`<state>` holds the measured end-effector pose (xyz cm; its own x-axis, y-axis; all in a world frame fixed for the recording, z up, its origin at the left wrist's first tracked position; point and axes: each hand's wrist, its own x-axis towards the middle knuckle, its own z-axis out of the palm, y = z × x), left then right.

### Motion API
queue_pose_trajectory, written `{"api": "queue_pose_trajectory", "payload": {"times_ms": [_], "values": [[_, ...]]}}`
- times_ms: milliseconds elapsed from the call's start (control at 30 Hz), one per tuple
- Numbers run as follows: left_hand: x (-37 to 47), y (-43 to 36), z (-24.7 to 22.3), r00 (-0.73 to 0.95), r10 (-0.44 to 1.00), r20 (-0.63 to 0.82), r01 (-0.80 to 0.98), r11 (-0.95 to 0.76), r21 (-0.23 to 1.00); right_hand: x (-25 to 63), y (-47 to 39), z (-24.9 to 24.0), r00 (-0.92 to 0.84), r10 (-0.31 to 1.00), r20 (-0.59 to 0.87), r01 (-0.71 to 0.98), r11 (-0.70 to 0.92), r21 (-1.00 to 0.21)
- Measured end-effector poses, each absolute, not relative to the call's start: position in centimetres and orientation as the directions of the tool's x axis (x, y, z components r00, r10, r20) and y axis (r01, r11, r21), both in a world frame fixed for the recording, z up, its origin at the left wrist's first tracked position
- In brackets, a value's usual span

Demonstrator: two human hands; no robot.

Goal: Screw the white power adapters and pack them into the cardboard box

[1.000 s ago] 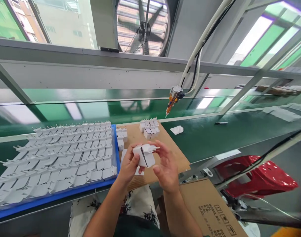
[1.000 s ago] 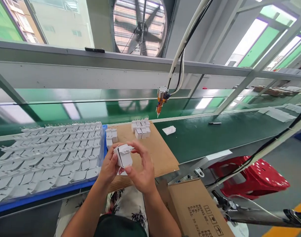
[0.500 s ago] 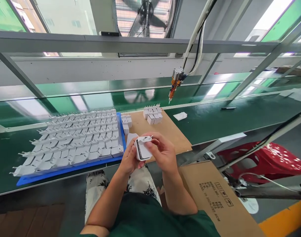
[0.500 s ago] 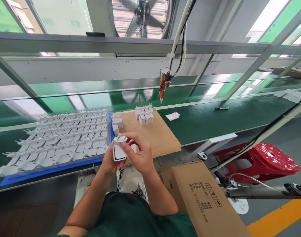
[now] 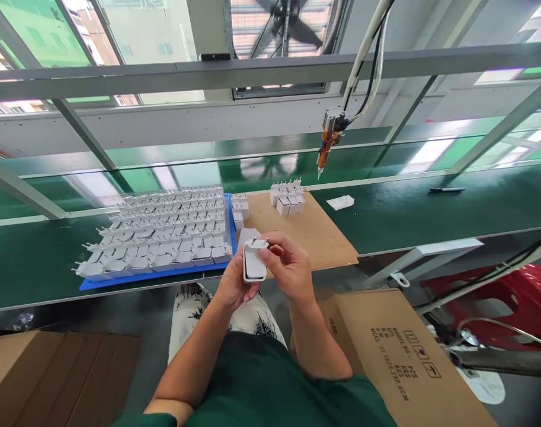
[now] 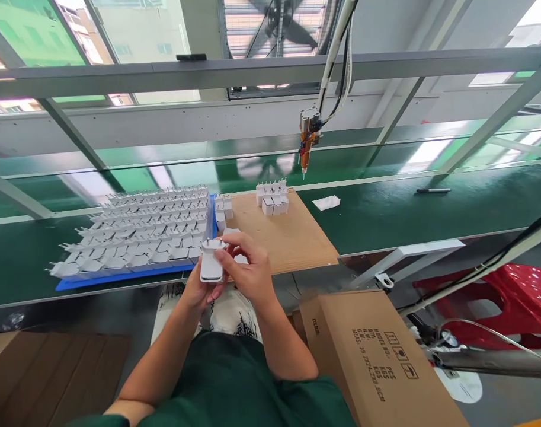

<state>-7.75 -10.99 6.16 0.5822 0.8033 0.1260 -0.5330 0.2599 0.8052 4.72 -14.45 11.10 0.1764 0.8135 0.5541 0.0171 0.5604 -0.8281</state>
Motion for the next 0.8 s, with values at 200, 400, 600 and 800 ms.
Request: {"api": "queue_pose_trajectory", "payload": {"times_ms": [200, 400, 600, 800], "values": [[-7.5, -11.1, 5.6, 0.597, 0.793, 0.121, -0.518, 0.266, 0.813, 4.8, -15.1, 10.7, 0.255, 0.826, 0.503, 0.04, 0.511, -0.859], [-6.3, -11.7, 5.2, 0.59, 0.8, 0.11, -0.529, 0.28, 0.801, 6.0, -16.1, 10.3, 0.238, 0.829, 0.506, 0.104, 0.496, -0.862], [-5.4, -12.0, 3.5, 0.552, 0.834, 0.024, -0.475, 0.291, 0.83, 8.4, -16.7, 7.5, 0.196, 0.86, 0.471, 0.166, 0.445, -0.88], [-2.8, -10.5, 0.6, 0.408, 0.909, -0.083, -0.449, 0.279, 0.849, 9.7, -15.4, 2.7, 0.23, 0.93, 0.286, 0.202, 0.241, -0.949]]}}
